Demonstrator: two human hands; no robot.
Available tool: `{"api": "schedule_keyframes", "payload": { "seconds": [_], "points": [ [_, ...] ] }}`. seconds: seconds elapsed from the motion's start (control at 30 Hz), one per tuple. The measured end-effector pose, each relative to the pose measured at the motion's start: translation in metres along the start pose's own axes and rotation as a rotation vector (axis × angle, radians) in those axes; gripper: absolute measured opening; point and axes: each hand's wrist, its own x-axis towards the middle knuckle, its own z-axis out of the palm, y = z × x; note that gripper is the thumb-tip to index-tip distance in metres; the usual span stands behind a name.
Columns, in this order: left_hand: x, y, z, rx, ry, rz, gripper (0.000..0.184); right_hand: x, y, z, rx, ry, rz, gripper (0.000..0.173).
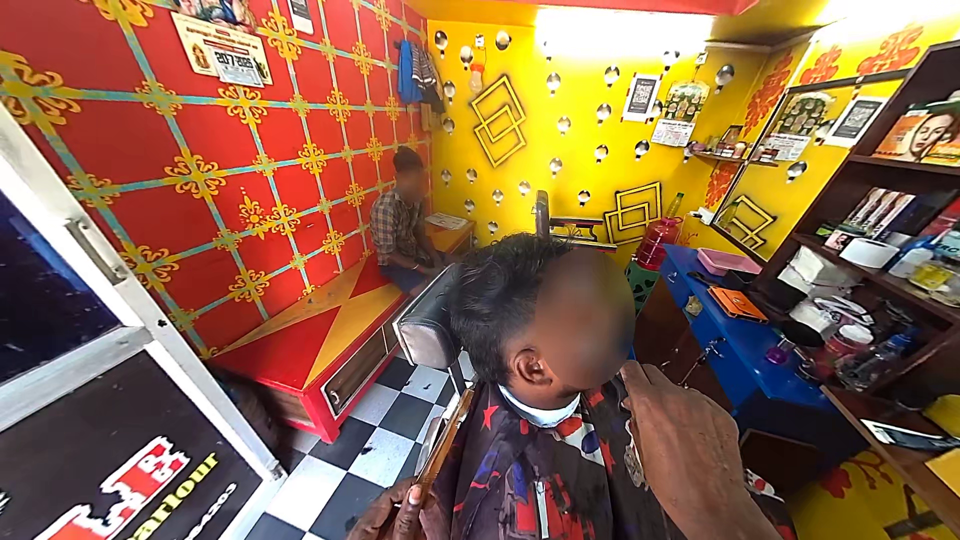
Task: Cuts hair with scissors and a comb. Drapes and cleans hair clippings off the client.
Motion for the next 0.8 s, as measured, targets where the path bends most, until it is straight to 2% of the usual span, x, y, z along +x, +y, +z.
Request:
{"api": "schedule_keyframes", "payload": {
  "seconds": [0.13,0.23,0.3,0.4,0.6,0.73,0.8],
  "points": [
    [0.0,0.0,0.0,-0.003,-0.007,0.001,0.018,-0.001,-0.003,0.004,-0.014,-0.012,0.001,0.032],
    [-0.001,-0.003,0.002,-0.031,0.001,0.028,0.019,-0.001,0.004,-0.003,0.064,0.057,0.057,0.037],
    [-0.001,-0.002,0.004,-0.013,0.002,0.091,0.021,-0.004,0.01,-0.007,0.167,0.144,0.075,0.038],
    [0.009,0.012,0.009,0.065,0.003,0.252,0.022,-0.014,0.009,0.0,0.386,0.212,0.107,0.032],
    [0.05,0.064,0.042,0.175,-0.044,0.477,0.023,-0.032,0.001,0.028,0.634,0.081,0.25,0.041],
    [0.062,0.058,0.06,0.366,-0.144,0.478,0.025,-0.042,0.006,0.031,0.675,0.02,0.305,0.04],
    [0.059,0.051,0.058,0.332,-0.131,0.522,0.026,-0.044,0.01,0.03,0.635,0.008,0.298,0.044]
  ]
}}
